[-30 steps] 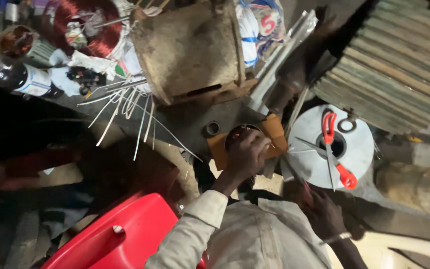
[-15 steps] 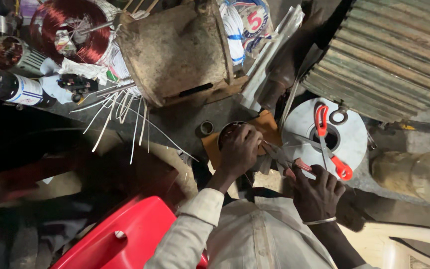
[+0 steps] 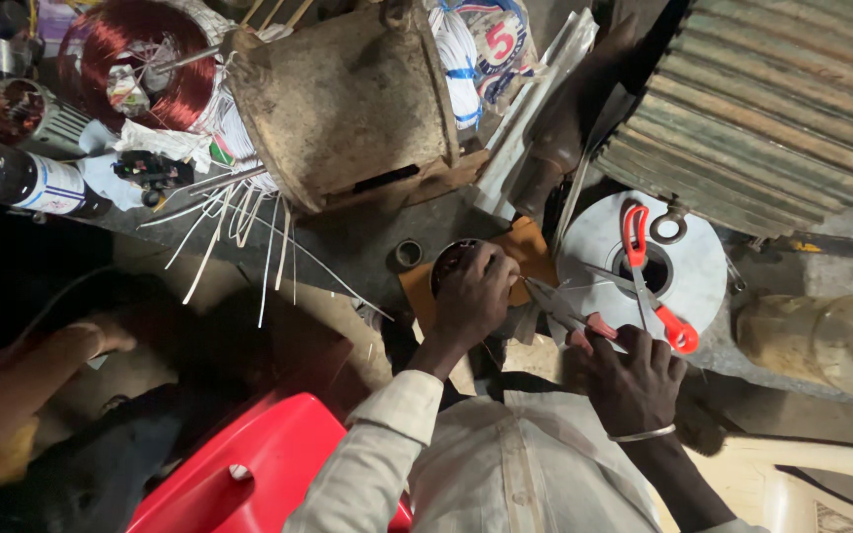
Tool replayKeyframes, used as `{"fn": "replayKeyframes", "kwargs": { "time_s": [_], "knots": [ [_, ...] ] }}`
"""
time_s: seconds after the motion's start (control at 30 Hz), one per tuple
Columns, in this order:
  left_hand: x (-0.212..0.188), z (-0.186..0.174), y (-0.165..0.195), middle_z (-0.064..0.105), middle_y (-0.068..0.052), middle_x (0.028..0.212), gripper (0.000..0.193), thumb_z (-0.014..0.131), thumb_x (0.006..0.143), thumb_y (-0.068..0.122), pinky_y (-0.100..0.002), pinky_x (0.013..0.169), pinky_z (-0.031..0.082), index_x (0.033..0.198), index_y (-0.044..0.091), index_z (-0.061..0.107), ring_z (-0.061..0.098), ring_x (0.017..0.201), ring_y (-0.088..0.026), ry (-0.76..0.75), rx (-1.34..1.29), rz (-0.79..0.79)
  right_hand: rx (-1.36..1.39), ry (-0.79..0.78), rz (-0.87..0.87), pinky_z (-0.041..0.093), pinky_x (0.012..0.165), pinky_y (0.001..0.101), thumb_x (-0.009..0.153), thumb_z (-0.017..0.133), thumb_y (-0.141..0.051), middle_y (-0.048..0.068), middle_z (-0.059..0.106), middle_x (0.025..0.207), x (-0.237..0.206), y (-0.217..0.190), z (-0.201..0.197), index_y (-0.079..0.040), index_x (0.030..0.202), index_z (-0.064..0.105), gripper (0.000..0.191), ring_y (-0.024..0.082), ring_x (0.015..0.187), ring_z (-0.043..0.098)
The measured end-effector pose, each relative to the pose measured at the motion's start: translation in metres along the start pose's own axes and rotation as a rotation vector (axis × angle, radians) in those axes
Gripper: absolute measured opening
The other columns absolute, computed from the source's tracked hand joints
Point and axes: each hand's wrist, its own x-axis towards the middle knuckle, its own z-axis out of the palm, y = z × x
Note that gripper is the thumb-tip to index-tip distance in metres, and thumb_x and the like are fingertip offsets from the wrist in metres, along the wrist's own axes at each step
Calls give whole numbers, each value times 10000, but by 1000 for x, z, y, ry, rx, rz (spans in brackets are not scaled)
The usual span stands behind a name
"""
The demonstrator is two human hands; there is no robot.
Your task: The person cuts white wire strands with red-handled scissors over a cluttered workbench, repeatedly trimming lengths of wire. They then pick up pliers and continue cutting and adjusting wire ends near a copper coil on the bench.
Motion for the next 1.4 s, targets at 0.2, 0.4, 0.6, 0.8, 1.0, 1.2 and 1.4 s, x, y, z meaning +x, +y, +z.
{"fn": "replayKeyframes", "kwargs": {
  "time_s": [0.2, 0.4, 0.6, 0.8, 1.0, 1.2, 1.4],
  "knots": [
    [2, 0, 4, 602, -108, 1098, 61, 671, 932, 163, -483, 762, 535, 983, 136, 655, 673, 966, -347, 37, 8, -20, 65, -85, 32, 418, 832, 477, 856, 713, -334, 48, 601, 1121, 1, -2, -3, -263, 1104, 702, 259, 289, 1012, 583],
    [21, -21, -2, 658, -72, 1054, 54, 705, 900, 164, -481, 802, 533, 939, 131, 722, 665, 937, -323, -280, 53, 23, 138, -99, 91, 439, 768, 498, 853, 698, -344, 63, 603, 1077, -5, -8, -2, -218, 1039, 706, 225, 310, 937, 604],
    [58, -32, -14, 685, -36, 996, 84, 715, 844, 213, -492, 859, 471, 875, 136, 729, 614, 1018, -301, -416, 143, 403, 74, -113, 161, 448, 777, 493, 798, 709, -298, 69, 631, 1096, -10, -24, -11, -192, 967, 689, 200, 310, 944, 604],
    [61, -23, -40, 666, -17, 988, 38, 686, 879, 175, -488, 911, 450, 891, 152, 658, 635, 1003, -260, -408, -137, 493, 115, -63, 209, 451, 762, 499, 777, 720, -254, 105, 636, 1113, -21, -46, -24, -152, 1067, 702, 308, 338, 928, 597],
    [56, -23, -48, 619, -61, 959, 96, 689, 900, 147, -465, 855, 465, 920, 128, 598, 635, 976, -307, -501, -121, 523, 969, -751, 768, 582, 602, 401, 917, 739, -397, 166, 769, 778, -41, -48, -7, -71, 997, 763, 336, 251, 659, 729],
    [75, -31, -40, 643, -47, 939, 48, 680, 923, 137, -455, 830, 494, 927, 121, 636, 657, 928, -293, -635, -182, 498, 1655, -1006, 988, 633, 658, 402, 855, 674, -430, 113, 834, 952, -53, -40, -7, -14, 1033, 755, 459, 246, 762, 793],
    [73, -29, -43, 670, -26, 948, 28, 709, 899, 173, -458, 829, 477, 913, 156, 691, 649, 923, -279, -557, -232, 511, 275, -295, 569, 467, 933, 473, 796, 759, -350, 86, 654, 1172, -57, -109, -37, -212, 1193, 701, 424, 297, 1037, 605]
  ]
}}
